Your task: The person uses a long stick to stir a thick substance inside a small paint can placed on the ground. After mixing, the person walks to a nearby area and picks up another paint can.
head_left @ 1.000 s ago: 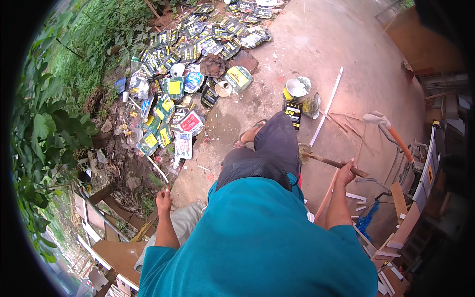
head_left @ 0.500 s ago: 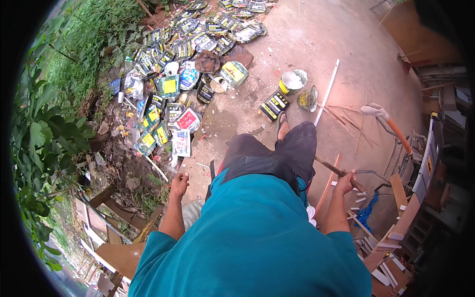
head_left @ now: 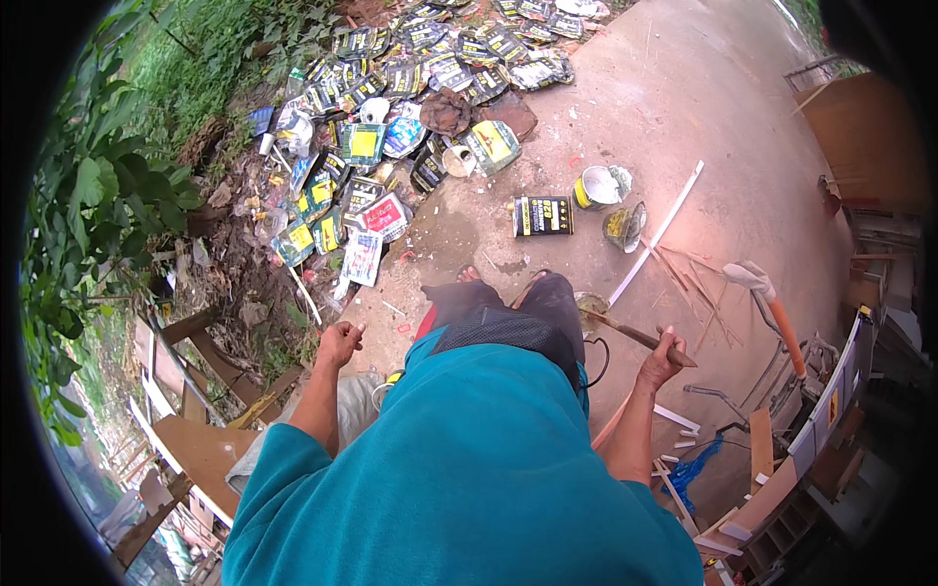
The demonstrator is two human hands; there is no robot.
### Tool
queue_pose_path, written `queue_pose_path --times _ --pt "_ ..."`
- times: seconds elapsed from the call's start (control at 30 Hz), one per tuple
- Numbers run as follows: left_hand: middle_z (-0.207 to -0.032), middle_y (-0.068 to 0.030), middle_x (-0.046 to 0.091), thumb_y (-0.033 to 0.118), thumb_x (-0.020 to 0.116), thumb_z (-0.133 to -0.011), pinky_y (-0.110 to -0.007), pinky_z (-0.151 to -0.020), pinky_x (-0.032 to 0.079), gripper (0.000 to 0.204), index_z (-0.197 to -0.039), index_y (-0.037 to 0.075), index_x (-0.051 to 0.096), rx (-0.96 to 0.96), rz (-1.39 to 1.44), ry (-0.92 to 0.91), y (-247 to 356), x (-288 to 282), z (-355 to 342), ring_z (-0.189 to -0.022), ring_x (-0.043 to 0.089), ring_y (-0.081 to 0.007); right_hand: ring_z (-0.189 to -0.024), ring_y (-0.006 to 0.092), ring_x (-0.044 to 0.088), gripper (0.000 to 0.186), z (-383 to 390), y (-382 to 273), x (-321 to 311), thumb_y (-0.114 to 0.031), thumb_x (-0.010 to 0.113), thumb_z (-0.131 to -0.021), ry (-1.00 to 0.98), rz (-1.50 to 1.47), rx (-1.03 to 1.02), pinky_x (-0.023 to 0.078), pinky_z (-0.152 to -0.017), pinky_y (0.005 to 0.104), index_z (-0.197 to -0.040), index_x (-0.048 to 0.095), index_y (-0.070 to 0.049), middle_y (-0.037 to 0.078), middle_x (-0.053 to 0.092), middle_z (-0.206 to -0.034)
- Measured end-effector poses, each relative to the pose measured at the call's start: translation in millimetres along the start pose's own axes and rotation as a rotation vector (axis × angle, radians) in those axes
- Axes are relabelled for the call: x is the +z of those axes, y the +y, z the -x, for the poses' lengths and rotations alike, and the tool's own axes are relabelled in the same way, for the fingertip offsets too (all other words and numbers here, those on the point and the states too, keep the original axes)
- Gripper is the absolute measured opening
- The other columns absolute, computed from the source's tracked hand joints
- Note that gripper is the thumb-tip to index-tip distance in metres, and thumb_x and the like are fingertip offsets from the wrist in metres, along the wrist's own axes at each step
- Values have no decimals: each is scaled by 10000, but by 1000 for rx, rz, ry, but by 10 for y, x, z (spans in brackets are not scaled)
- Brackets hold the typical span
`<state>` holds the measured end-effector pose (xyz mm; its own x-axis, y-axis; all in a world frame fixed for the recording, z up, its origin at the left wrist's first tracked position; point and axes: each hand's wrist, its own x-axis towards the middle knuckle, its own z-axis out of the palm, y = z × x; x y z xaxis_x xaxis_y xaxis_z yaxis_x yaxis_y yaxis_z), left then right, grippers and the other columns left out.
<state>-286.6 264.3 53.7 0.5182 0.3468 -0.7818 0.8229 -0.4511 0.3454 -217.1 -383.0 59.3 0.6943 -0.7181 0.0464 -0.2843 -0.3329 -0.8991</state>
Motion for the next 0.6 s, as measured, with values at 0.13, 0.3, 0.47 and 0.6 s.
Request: queue_pose_path --times 0.13,0.3,0.47,0.6 --pt "-812 -109 730 220 757 -880 -346 -752 542 203 -856 26 700 -128 -85 153 -292 149 487 -803 701 -188 -618 172 559 355 -433 -186 322 -248 632 -983 7 -218 215 487 -668 328 -735 478 -46 46 527 -629" --pt "-811 -99 730 95 711 -894 -321 -707 568 93 -947 20 726 -88 90 125 -250 427 681 -733 690 -156 -528 139 467 410 -704 -152 442 -280 606 -988 -46 -252 187 388 -499 301 -691 419 -68 26 443 -581" --pt "-724 -92 717 234 661 -967 -324 -627 548 218 -966 19 692 24 127 67 199 698 541 -646 696 -155 -518 120 441 387 -720 -292 528 -255 574 -1003 -136 -146 173 382 -499 300 -693 408 -91 9 429 -585" --pt "-749 -111 728 279 672 -958 -340 -654 552 251 -998 31 670 139 49 13 479 792 198 -669 710 -176 -490 125 399 360 -1046 -1062 121 -221 540 -1019 -164 -294 144 418 -520 322 -706 405 -104 0 394 -570"
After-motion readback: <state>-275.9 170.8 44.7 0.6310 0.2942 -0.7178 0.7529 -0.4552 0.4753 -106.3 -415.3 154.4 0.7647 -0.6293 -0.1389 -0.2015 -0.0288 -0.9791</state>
